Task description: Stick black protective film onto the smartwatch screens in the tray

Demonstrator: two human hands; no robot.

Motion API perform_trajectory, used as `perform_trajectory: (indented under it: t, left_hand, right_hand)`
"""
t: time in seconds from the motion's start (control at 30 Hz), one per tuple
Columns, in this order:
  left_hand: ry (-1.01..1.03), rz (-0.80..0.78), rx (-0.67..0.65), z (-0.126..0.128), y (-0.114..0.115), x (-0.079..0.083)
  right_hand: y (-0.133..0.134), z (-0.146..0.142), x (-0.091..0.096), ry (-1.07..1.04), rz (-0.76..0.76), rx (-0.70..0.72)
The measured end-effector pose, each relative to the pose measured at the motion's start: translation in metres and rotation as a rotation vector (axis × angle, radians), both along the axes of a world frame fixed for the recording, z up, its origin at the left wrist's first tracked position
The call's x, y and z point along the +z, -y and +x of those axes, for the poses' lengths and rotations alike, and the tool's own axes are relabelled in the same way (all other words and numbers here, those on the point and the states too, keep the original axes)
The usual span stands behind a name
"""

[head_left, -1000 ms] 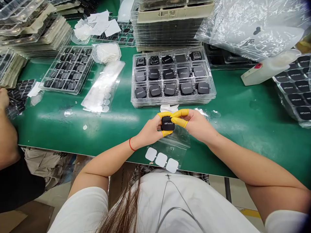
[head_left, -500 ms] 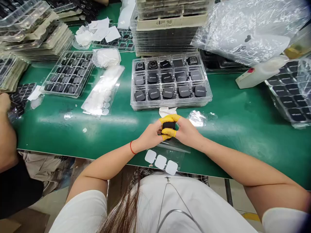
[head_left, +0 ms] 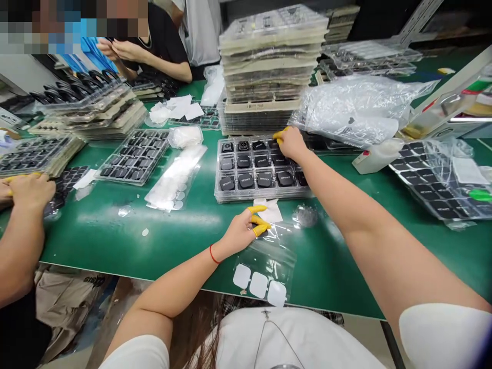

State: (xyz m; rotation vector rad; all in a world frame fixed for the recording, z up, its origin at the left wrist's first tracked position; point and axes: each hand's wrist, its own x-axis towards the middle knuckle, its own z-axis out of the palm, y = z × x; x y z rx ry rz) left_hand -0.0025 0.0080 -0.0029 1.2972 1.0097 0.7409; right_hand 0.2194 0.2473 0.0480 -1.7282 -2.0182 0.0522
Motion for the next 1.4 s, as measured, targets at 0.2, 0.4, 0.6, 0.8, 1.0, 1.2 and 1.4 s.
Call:
perform_trajectory:
  t: [0.2, 0.4, 0.6, 0.8, 1.0, 1.2, 1.4]
  left_hand:
    - [-0.032, -0.019, -0.035, -0.002, -0.001, 0.003]
    - [0.059, -0.087, -0.012, -0.001, -0.002, 0.005]
    - [0.22, -0.125, -0.005, 0.001, -0.002, 0.009]
    - [0.196, -0.083, -0.073, 0.001, 0.001, 0.008]
    - [-0.042, 0.128, -0.15, 0.002, 0.008, 0.005]
    - [0.02, 0.086, -0.117, 0.005, 0.008, 0.001]
    - [0.07, -0.1, -0.154, -0.001, 0.003, 0.008]
  right_hand:
    - [-0.005, 0.028, 0.004, -0.012, -0.146, -0.104]
    - [-0.001, 0.04, 0.031, -0.112, -0.264, -0.019]
    - [0.12, -0.008, 0.029, -0.291, -0.048, 0.167]
    - [0.239, -0.038, -0.01, -0.31, -0.202, 0.747]
    - [0.227, -0.029, -0.024, -0.594, -0.476, 0.55]
    - [0.24, -0.031, -0.025, -0.413, -0.171, 0.634]
    - [0.225, 0.016, -0.04, -0.133, -0.249, 0.243]
